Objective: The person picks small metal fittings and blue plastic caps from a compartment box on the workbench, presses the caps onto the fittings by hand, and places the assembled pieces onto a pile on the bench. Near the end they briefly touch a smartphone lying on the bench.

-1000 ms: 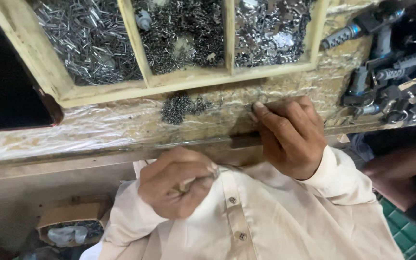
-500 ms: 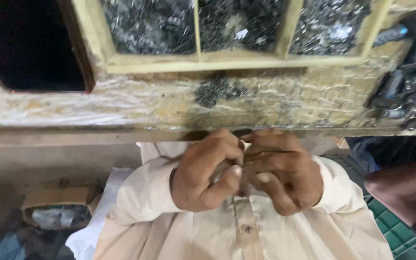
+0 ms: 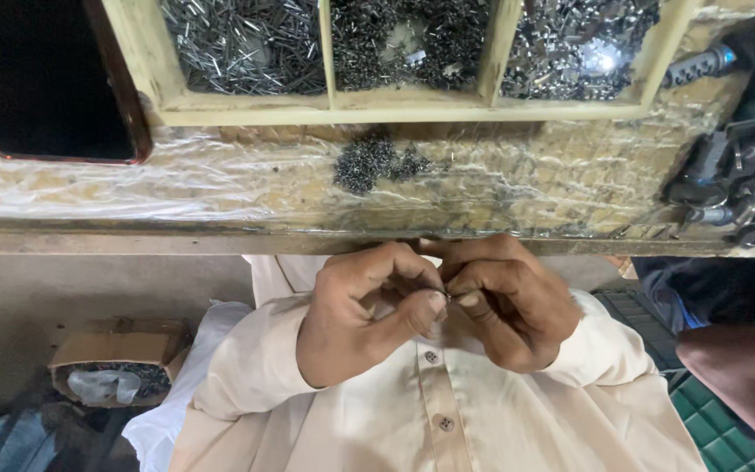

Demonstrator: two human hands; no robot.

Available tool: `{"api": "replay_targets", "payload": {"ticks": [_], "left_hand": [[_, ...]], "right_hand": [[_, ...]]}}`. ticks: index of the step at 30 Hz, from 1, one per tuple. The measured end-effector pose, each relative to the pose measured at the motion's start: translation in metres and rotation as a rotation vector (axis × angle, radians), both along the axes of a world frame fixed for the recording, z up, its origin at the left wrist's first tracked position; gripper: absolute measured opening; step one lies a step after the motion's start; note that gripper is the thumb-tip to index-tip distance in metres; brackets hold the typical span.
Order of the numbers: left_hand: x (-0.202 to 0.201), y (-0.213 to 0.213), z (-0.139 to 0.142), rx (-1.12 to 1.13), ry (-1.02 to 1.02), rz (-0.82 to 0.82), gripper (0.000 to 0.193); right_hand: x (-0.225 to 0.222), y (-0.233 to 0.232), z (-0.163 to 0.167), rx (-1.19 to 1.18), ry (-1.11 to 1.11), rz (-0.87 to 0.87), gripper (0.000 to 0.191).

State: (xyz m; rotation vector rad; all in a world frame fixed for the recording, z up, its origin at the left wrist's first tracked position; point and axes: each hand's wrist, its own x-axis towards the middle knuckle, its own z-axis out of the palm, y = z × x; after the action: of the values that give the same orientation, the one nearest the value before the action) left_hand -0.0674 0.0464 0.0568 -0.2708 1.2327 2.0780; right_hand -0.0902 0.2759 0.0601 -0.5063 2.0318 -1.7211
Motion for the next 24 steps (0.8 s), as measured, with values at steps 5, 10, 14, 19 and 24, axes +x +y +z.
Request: {"api": "replay_targets", "payload": {"ticks": [5, 10, 14, 19, 24], "left_hand": [[0.002, -0.003, -0.002, 0.099, -0.085, -0.03, 0.017], [0.003, -0.006, -0.001, 0.148, -0.137, -0.029, 0.017], [0.001, -0.009, 0.005, 0.115, -0.134, -0.045, 0.019], [0.01, -0.005, 0.014, -0.2, 0.141, -0.075, 0.014], [0.031, 0.011, 0.003, -0.204, 0.297, 0.119, 0.011]], "right_hand": [[-0.005, 0.006, -0.005, -0.074, 0.047, 0.059, 0.013], [-0.004, 0.002, -0.003, -0.083, -0.003, 0.08, 0.012], [-0.006, 0.007, 0.0, -0.077, -0.005, 0.122, 0.012], [-0.014, 0.007, 0.002, 0.006, 0.248, 0.169, 0.017], [-0.039, -0.028, 0.032, 0.061, 0.465, 0.224, 0.019]]}}
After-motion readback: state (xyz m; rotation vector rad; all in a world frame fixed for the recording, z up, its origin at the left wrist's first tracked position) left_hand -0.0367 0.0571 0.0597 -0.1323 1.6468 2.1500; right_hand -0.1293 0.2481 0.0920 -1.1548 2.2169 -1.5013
